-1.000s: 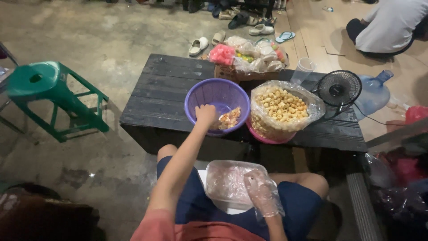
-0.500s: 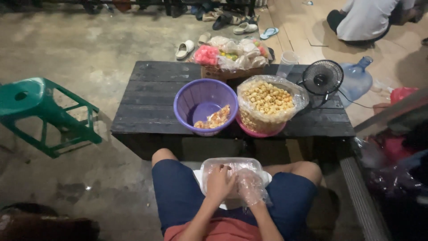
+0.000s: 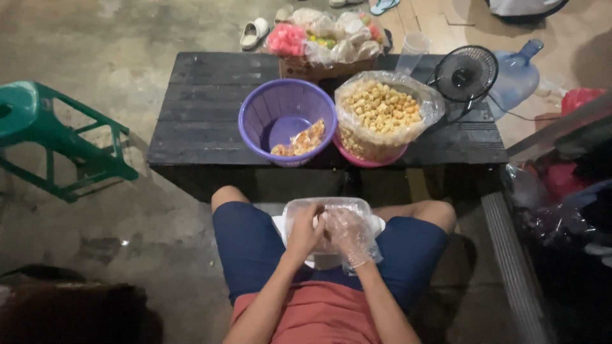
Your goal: A person wearing gloves is packing small snacks from a large container into individual small plastic bags.
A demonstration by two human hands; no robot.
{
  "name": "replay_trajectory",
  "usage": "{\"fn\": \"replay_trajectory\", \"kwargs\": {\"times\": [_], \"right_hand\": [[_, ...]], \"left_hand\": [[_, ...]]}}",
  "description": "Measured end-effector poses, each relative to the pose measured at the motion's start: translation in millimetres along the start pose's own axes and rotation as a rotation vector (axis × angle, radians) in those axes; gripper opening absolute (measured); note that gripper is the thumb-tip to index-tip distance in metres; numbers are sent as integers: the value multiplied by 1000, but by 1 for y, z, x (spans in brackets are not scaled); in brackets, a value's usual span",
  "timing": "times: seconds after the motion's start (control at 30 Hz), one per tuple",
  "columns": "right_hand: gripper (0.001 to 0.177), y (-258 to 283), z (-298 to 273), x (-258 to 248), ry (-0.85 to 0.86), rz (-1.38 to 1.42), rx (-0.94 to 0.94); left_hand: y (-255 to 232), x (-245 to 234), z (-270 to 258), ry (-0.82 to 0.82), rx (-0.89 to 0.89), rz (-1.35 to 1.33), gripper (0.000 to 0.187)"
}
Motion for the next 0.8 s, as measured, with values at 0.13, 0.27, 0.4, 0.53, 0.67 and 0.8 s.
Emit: {"fn": "replay_trajectory", "kwargs": {"times": [0.13, 0.27, 0.4, 0.53, 0.67, 0.8], "right_hand": [[12, 4, -7, -27, -228, 66, -71], [7, -55, -16, 61, -328, 170, 4], [11, -45, -19, -56, -321, 994, 213], [26, -62, -13, 23, -141, 1370, 334], [19, -41, -22, 47, -417, 425, -179], [28, 4, -18, -7, 194, 1654, 83]], "left_hand": [[-13, -10, 0, -76, 110, -114, 25], [-27, -25, -3, -185, 258, -235, 35], [-12, -34, -7, -327, 213, -234, 57], [11, -11, 1, -179, 154, -588, 65], [-6, -1, 2, -17, 219, -743, 41], [-8, 0, 0, -23, 120, -1041, 51]]}}
Point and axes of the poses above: each hand's wrist, its own z-axis towards the middle knuckle, its own x-axis out of the palm, y = z × x, the point moved 8 cm from there along z, towards the middle knuckle, and after that the axes turned 13 degrees about y, right-handed, at the moved point
